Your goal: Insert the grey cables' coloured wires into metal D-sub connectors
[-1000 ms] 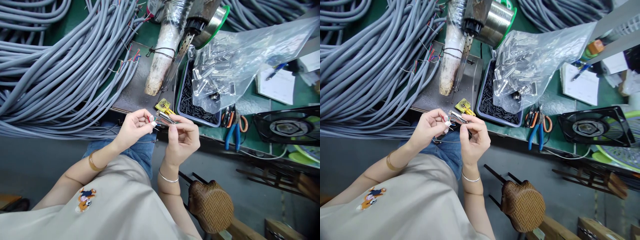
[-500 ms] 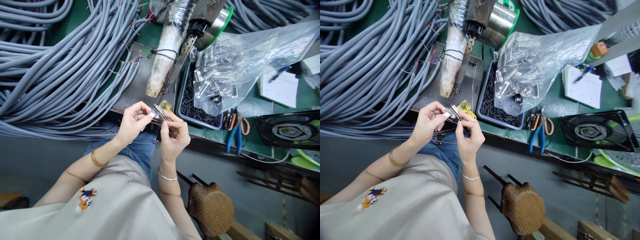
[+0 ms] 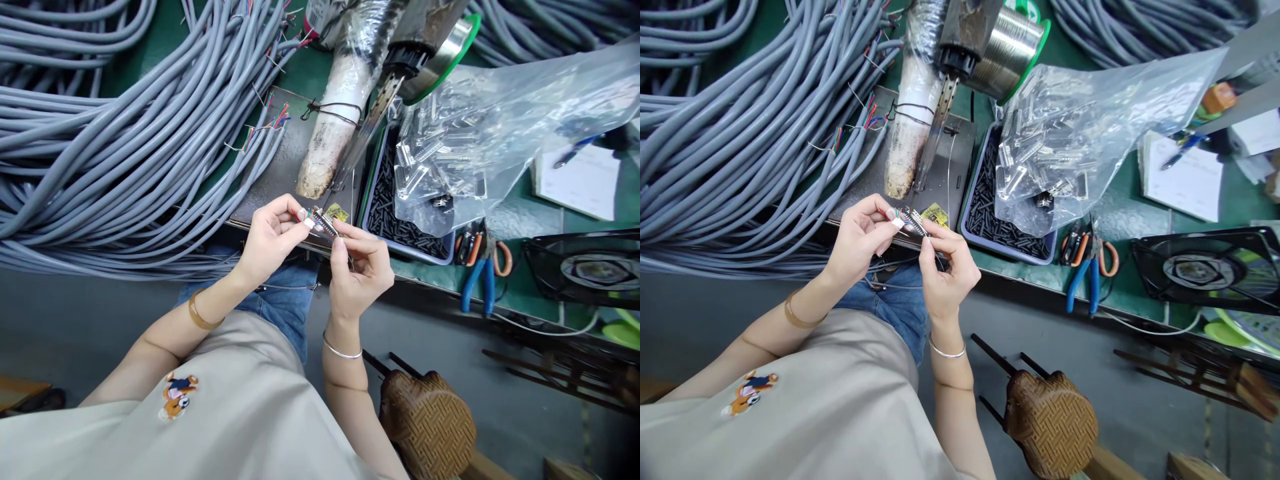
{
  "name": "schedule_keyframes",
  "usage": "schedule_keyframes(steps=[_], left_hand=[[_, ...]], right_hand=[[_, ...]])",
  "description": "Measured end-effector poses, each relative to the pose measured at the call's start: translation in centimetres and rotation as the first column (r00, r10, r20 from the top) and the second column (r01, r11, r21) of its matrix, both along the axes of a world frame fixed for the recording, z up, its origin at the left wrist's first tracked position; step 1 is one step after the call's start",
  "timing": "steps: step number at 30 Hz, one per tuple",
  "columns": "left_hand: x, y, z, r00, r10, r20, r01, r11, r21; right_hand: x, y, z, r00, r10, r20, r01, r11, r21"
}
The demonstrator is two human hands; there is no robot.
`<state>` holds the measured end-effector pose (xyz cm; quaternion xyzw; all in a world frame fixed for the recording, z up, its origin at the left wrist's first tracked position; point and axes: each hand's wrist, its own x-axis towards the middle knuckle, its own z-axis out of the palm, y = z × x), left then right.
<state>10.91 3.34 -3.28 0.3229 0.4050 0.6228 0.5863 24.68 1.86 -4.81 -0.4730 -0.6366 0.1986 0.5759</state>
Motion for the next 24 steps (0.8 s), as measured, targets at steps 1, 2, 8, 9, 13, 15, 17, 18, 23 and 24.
schedule_keyframes(steps=[1, 2, 8, 9, 13, 15, 17, 18, 23, 24], left_hand=[[-0.01, 0.03, -0.03, 1.000, -0.003, -0.005, 0.003, 1.000, 0.003], [-0.02, 0.07, -0.06, 1.000, -0.007, -0.008, 0.007, 1.000, 0.008], [-0.16, 0.41, 0.08, 1.000, -0.016, -0.008, 0.017, 0.999, 0.037], [-0.16, 0.47, 0.15, 1.000, -0.017, -0.007, 0.017, 0.999, 0.036], [-0.17, 0.55, 0.41, 1.000, -0.007, -0.007, 0.007, 1.000, 0.019], [-0.17, 0.52, 0.47, 1.000, -0.002, -0.011, 0.003, 1.000, 0.018], [-0.18, 0.45, 0.47, 1.000, -0.004, -0.022, 0.004, 1.000, 0.019], [-0.18, 0.41, 0.46, 1.000, -0.004, -0.029, 0.004, 1.000, 0.016], [-0.17, 0.31, 0.47, 0.999, 0.012, -0.053, -0.011, 1.000, 0.012], [-0.16, 0.31, 0.50, 0.999, 0.012, -0.051, -0.011, 1.000, 0.017]], right_hand=[[0.04, 0.07, 0.04, 1.000, -0.003, 0.013, 0.003, 1.000, 0.007], [0.08, 0.14, 0.08, 1.000, -0.004, 0.025, 0.004, 1.000, 0.015], [0.21, 0.46, 0.30, 0.999, 0.007, 0.048, -0.010, 0.999, 0.051], [0.21, 0.51, 0.32, 0.999, 0.007, 0.054, -0.010, 0.998, 0.059], [0.13, 0.71, 0.38, 0.996, -0.007, 0.091, -0.001, 0.997, 0.081], [0.07, 0.78, 0.44, 0.995, -0.013, 0.098, 0.004, 0.996, 0.093], [0.04, 0.84, 0.56, 0.995, -0.018, 0.103, 0.007, 0.994, 0.108], [0.03, 0.86, 0.64, 0.994, -0.021, 0.107, 0.009, 0.993, 0.114], [0.03, 0.93, 0.99, 0.990, -0.029, 0.140, 0.010, 0.991, 0.136], [0.03, 0.95, 1.03, 0.989, -0.028, 0.142, 0.008, 0.990, 0.142]])
